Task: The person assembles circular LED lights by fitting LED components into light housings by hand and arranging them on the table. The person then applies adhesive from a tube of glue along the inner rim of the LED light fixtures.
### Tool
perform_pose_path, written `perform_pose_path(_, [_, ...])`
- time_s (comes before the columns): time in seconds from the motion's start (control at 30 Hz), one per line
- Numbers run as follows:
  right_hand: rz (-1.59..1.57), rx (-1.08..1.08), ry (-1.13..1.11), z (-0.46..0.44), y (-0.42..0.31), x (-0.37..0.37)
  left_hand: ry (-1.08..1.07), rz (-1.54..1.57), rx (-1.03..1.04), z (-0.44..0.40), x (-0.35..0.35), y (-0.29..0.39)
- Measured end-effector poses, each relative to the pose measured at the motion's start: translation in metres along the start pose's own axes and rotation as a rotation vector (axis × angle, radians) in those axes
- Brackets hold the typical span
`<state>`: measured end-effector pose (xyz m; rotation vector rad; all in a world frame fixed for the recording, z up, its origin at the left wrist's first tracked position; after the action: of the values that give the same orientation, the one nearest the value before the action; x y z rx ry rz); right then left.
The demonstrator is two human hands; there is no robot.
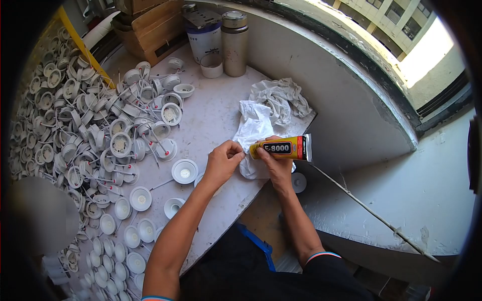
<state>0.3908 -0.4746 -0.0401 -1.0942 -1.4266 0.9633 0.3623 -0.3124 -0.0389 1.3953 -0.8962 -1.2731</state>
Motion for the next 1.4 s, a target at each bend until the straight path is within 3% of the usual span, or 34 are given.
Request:
perform_pose_path(0.2, [-0.165,0.011,-0.009,0.002,-0.008,0.000,0.036,-0.031,-0.021,0.002,0.000,0.003])
perform_pose_path(0.37, [-0.507,0.034,-0.016,0.003,-0.030,-0.001,0.060,-0.183,-0.007,0.002,0.004,0.000])
perform_pose_path(0.47, [-0.486,0.044,-0.025,0.006,-0.038,-0.001,0.045,-0.175,0.010,0.007,0.003,0.004])
perform_pose_path(0.57, [-0.520,0.079,-0.050,0.012,-0.043,0.005,0.159,-0.333,0.185,0.019,-0.009,0.027])
perform_pose_path(0.7, [-0.587,0.159,-0.085,0.022,-0.045,0.020,0.122,-0.074,0.078,0.047,-0.020,0.041])
perform_pose_path(0.87, [-0.446,0.321,-0.112,0.042,-0.046,0.054,0.073,0.352,-0.079,0.130,-0.063,0.042])
perform_pose_path(0.97, [-0.524,0.378,-0.325,0.046,-0.036,0.088,0.169,0.491,-0.066,0.186,-0.093,0.034])
perform_pose_path(1.03, [-0.531,0.439,-0.291,0.057,-0.043,0.120,0.267,0.608,-0.006,0.221,-0.108,0.026])
perform_pose_path(1.13, [-0.533,0.376,-0.516,0.078,-0.061,0.163,0.429,0.666,0.065,0.271,-0.122,0.027])
perform_pose_path(1.23, [-0.564,0.453,-0.619,0.103,-0.067,0.196,0.626,0.720,0.022,0.321,-0.130,0.023])
perform_pose_path(1.3, [-0.464,0.438,-0.533,0.121,-0.076,0.209,0.745,0.678,0.048,0.349,-0.130,0.019])
perform_pose_path(1.4, [-0.520,0.444,-0.717,0.146,-0.083,0.228,0.851,0.730,-0.032,0.382,-0.123,0.013])
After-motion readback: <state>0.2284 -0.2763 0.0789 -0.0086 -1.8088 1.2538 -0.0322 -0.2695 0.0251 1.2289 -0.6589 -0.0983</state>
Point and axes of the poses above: each hand's wrist, its own z-axis away from the middle knuckle, its own x-axis out of the palm, y = z × x, the point moved 6 cm from there along -z, towards the middle knuckle, and after that the axes turned 5 degrees about y, right-handed, at the moved point
